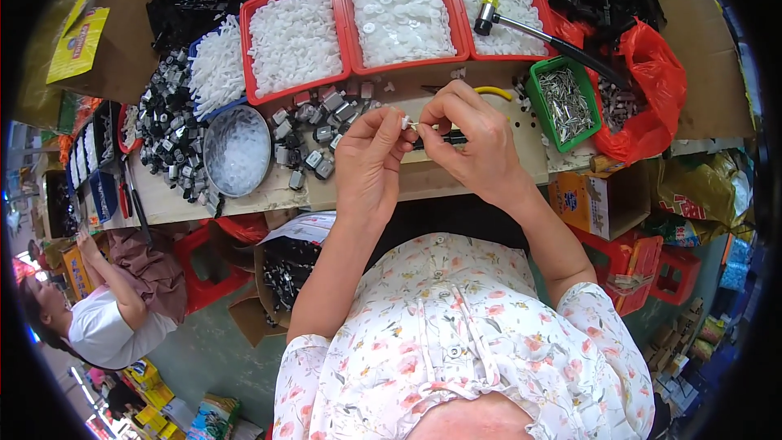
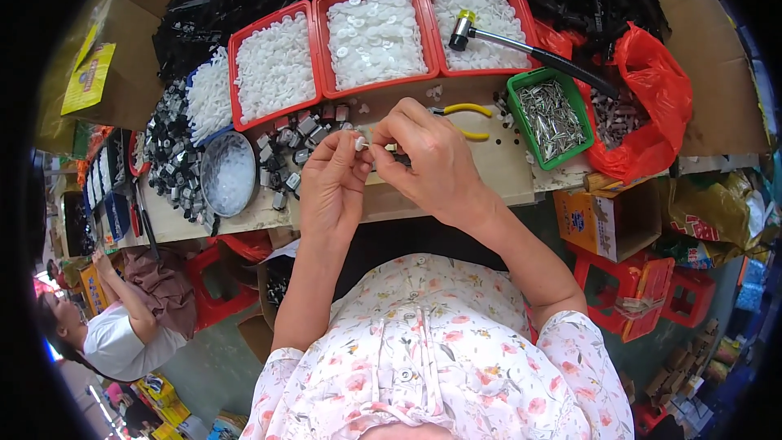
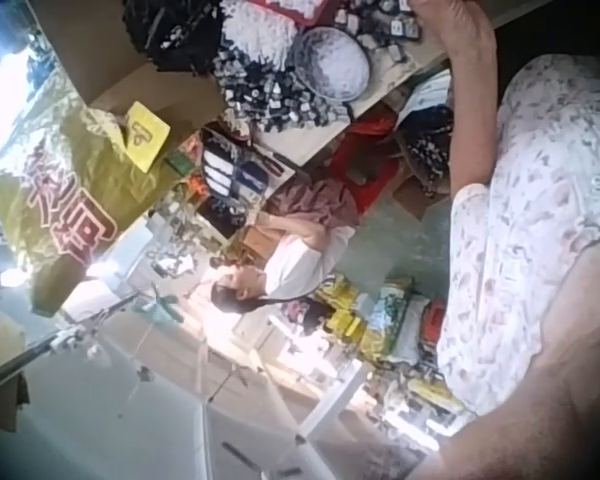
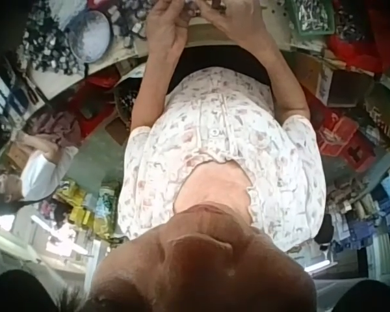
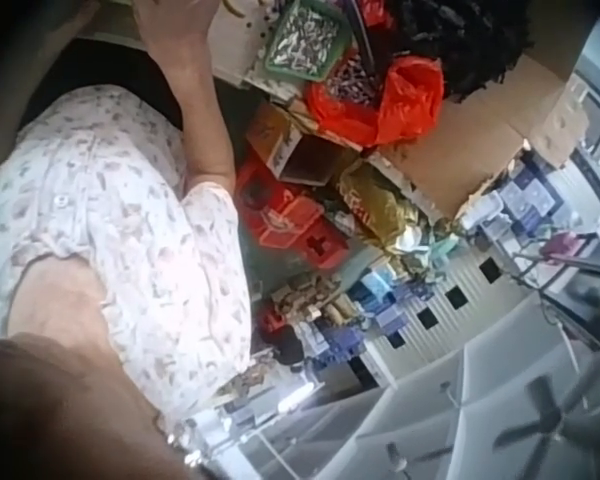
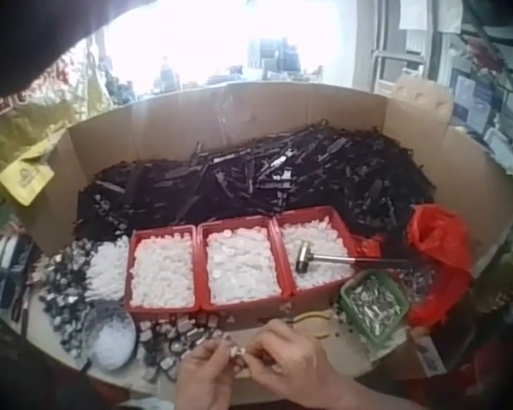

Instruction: Manually assemble small plastic and metal components into finished parts using pliers and a small hammer.

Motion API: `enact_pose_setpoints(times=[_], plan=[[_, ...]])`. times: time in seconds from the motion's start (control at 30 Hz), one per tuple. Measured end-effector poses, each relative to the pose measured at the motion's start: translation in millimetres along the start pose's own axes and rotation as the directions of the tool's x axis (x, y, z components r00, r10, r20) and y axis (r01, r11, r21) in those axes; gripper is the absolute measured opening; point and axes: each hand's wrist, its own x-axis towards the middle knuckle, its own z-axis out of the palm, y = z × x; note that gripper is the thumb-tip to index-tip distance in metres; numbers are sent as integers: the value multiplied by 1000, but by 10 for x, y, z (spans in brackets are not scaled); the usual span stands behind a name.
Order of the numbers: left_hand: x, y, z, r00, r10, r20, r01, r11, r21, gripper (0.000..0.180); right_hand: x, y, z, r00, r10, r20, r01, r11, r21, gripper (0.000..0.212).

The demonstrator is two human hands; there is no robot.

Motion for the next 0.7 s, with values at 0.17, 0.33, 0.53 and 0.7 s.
enact_pose_setpoints(times=[0.17, 0.33, 0.53, 0.7], plan=[[-27, -32, -21, 999, 37, 3, -37, 998, 54, 14, -4, -13, 24, 1000, -4, 3, 4, 1000, -19, 10], [-61, -36, -81, 997, -80, -5, 79, 996, -48, 13, -13, 1, 40, 993, -40, -109, 42, 999, 15, 11], [-160, -129, -23, 995, -91, -37, 88, 993, -80, 12, -164, 56, 41, 991, -64, -121, 68, 997, 25, 15], [-208, -159, -12, 998, 43, 35, -47, 992, 116, 18, -206, 103, -13, 996, -67, -66, 74, 991, 108, 16]])
